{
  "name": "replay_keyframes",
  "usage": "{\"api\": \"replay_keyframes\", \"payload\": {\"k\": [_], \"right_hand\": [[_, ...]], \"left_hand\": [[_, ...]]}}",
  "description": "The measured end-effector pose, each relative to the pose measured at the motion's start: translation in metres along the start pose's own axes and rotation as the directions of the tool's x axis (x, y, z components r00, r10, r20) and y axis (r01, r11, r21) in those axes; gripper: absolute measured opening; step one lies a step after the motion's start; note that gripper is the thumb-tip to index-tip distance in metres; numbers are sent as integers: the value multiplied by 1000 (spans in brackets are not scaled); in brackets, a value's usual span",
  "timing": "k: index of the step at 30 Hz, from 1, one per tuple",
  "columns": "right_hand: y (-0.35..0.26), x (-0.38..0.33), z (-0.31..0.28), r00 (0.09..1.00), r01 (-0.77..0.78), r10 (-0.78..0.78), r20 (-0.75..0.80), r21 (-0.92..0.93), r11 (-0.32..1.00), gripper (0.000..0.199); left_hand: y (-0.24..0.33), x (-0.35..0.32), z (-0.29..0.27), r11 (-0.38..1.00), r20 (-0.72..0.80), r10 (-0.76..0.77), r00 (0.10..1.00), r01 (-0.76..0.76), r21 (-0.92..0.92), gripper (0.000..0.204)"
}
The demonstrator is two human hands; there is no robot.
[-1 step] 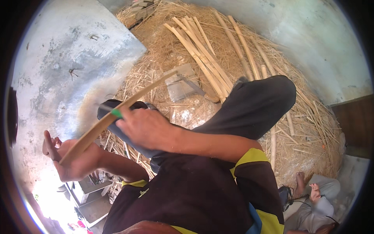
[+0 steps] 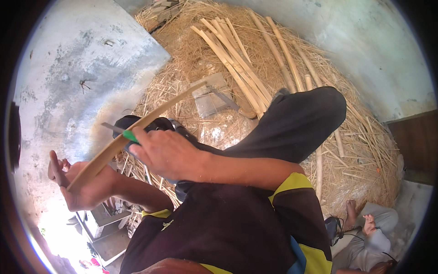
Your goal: The person sits cross-legged on a straw-covered floor and uses a green-handled knife to shave thin strips from a long, thin piece of wood. They hold the wood with their left hand and repeatedly scrape the blade along its length to remove the outer layer, creating wood shavings.
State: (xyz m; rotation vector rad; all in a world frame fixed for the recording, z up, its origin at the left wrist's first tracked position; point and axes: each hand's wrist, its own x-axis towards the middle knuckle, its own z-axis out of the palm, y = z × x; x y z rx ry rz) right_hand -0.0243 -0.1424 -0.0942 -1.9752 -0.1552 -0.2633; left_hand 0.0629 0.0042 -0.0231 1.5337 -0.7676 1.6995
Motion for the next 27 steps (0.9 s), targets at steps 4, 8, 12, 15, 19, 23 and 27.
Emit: {"api": "replay_keyframes", "payload": {"k": [4,8,12,15,19,23,27], "right_hand": [[9,-4,-3,994,82,-74,-82,91,993,37],[15,-11,0,997,27,-27,-78,1,1000,36],[-14,-14,0,992,55,-52,-116,23,998,29],[5,-11,0,991,-116,101,-91,-173,978,22],[-26,-16,-3,995,91,-91,-39,-18,996,23],[-3,-10,3,990,-139,130,-51,-232,963,23],[-14,-9,-1,999,-24,20,-26,-159,987,23]], "left_hand": [[13,4,6,981,-67,-190,979,188,-37,50],[28,8,10,998,-20,18,1000,-19,-67,33],[32,4,8,935,-41,-149,988,128,-330,40],[25,-1,2,915,-15,-133,991,117,-386,38],[38,3,7,956,-61,-208,976,189,-225,26],[41,0,8,888,-117,-309,944,243,-390,25],[51,6,16,907,-181,-331,926,260,-331,30]]}}
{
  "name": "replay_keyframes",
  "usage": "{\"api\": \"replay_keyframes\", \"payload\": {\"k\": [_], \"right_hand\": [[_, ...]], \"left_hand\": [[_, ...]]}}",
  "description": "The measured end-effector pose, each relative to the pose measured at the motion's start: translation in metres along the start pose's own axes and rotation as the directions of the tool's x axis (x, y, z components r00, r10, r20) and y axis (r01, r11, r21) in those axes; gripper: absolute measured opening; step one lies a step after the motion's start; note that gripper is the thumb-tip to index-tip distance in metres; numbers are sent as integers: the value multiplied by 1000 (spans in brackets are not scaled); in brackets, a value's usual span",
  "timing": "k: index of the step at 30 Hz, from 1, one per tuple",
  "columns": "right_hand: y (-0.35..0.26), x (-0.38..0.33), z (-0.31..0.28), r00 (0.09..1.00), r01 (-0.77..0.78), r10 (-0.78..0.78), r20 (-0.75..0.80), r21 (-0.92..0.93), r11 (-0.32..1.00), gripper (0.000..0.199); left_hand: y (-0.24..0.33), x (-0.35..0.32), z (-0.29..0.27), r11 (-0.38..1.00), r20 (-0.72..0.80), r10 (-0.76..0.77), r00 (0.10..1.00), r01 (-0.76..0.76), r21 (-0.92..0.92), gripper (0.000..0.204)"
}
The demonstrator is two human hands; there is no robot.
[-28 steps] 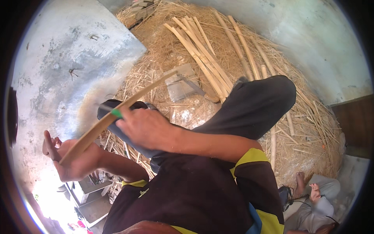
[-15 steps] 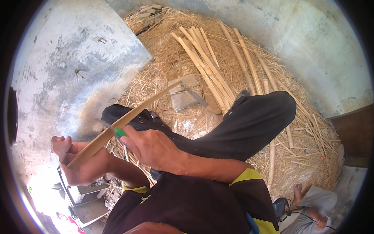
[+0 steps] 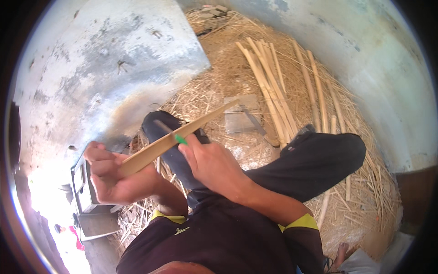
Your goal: The person sits cross-legged on a straw-covered floor and uses a green-handled knife to shave thin strips from a long, thin piece of wood. They hold the wood with their left hand and repeatedly scrape the blade along its length to remove the outer layer, creating wood shavings.
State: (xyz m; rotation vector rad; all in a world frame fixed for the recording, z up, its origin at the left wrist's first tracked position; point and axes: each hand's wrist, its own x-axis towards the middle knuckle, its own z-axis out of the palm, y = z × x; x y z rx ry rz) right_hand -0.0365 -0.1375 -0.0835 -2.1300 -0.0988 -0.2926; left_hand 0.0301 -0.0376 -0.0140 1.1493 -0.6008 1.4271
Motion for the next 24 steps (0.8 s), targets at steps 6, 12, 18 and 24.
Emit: {"api": "replay_keyframes", "payload": {"k": [6,12,18,24], "right_hand": [[16,5,8,992,-128,126,-20,-153,980,22],[-8,-5,4,996,92,-90,-24,162,982,21],[59,12,22,989,-145,144,-16,-186,972,27],[32,9,24,996,-85,85,-18,-1,996,24]], "left_hand": [[2,-1,0,998,63,-15,998,19,-56,31],[-3,0,-6,998,96,-45,994,49,-40,31],[-3,0,-4,998,48,-57,997,57,-6,28],[-2,5,-4,993,9,-108,994,108,-39,22]]}}
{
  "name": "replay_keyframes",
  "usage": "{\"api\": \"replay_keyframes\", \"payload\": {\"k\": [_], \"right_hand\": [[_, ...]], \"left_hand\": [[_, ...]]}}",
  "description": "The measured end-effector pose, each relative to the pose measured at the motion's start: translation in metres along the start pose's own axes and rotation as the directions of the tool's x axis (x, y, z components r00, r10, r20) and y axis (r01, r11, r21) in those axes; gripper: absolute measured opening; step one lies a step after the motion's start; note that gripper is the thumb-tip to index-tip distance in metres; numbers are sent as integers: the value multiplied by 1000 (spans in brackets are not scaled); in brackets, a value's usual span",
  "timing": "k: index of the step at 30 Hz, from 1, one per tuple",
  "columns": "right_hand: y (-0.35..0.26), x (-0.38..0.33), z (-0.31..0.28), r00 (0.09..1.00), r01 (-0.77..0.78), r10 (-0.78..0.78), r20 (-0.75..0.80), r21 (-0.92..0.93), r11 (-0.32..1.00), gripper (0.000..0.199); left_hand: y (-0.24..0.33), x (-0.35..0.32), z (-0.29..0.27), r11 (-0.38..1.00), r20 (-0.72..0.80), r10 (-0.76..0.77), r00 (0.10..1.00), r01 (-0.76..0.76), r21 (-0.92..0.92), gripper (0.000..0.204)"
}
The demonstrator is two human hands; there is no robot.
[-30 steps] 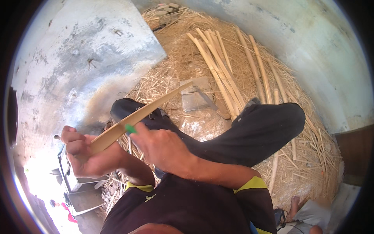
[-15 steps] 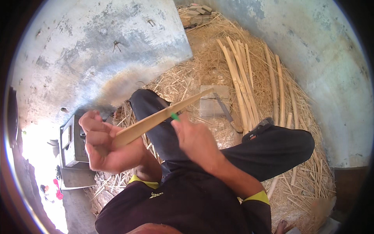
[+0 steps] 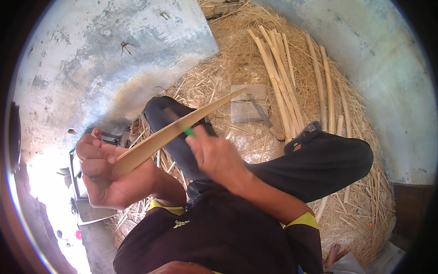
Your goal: The person sits cross-legged on a straw-covered floor and uses a green-handled knife to shave thin strips from a long, thin piece of wood. They hold the wood with their left hand and repeatedly scrape the blade along its length to remove the outer layer, creating wood shavings.
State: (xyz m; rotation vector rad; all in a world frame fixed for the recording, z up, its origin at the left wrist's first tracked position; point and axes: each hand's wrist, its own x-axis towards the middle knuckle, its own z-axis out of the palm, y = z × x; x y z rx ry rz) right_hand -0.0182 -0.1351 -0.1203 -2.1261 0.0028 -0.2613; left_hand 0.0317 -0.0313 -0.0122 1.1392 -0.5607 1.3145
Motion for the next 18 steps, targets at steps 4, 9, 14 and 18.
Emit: {"api": "replay_keyframes", "payload": {"k": [4,9,14,18], "right_hand": [[44,11,8,990,-137,140,18,-134,981,26],[4,4,4,993,117,-112,-35,186,976,27],[73,23,18,992,-111,104,-71,-101,989,28],[34,17,6,1000,-17,17,-7,46,999,29]], "left_hand": [[2,-4,4,988,-7,28,1000,-27,152,21],[-2,-1,1,995,-27,53,998,-51,83,22],[-13,11,-19,960,298,235,925,-269,78,15],[-9,6,-14,966,228,192,955,-225,131,23]]}}
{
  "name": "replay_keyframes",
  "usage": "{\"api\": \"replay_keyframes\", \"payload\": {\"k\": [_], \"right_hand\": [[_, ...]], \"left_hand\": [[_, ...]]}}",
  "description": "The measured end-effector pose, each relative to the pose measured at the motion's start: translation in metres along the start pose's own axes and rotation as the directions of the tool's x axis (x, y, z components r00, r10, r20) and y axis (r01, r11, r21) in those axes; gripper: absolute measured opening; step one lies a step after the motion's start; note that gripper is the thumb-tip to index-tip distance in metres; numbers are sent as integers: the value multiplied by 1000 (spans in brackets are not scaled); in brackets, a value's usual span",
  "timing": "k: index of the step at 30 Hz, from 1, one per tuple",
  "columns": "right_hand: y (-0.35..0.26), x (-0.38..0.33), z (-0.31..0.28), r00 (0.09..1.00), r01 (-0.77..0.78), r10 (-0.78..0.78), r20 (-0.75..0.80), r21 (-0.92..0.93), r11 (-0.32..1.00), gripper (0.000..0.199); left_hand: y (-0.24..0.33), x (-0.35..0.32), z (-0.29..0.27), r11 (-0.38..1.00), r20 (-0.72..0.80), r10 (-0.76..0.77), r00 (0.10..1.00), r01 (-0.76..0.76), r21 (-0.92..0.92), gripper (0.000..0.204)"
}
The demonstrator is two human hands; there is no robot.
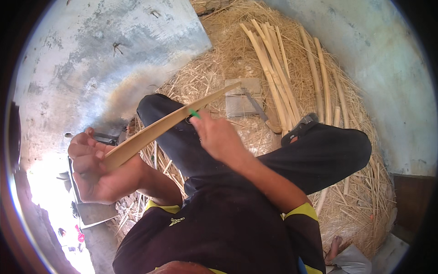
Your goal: The person sits cross-legged on a straw-covered floor and uses a green-handled knife to shave thin strips from a long, thin piece of wood. They hold the wood with their left hand and repeatedly scrape the blade along its length to remove the outer layer, creating wood shavings.
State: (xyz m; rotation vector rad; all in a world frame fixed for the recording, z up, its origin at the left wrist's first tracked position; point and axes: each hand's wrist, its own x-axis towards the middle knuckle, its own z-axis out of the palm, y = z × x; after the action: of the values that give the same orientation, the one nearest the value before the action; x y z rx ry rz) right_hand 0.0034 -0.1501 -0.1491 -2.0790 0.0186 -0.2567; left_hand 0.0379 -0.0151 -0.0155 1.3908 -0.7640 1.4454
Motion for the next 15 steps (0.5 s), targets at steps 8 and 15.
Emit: {"api": "replay_keyframes", "payload": {"k": [8,15], "right_hand": [[41,21,5,998,-52,44,-44,-180,982,29],[105,18,20,989,-148,145,-34,-331,932,35]], "left_hand": [[5,-6,2,975,-60,-191,980,182,-130,24],[10,-3,9,973,-88,-215,973,205,-110,29]]}}
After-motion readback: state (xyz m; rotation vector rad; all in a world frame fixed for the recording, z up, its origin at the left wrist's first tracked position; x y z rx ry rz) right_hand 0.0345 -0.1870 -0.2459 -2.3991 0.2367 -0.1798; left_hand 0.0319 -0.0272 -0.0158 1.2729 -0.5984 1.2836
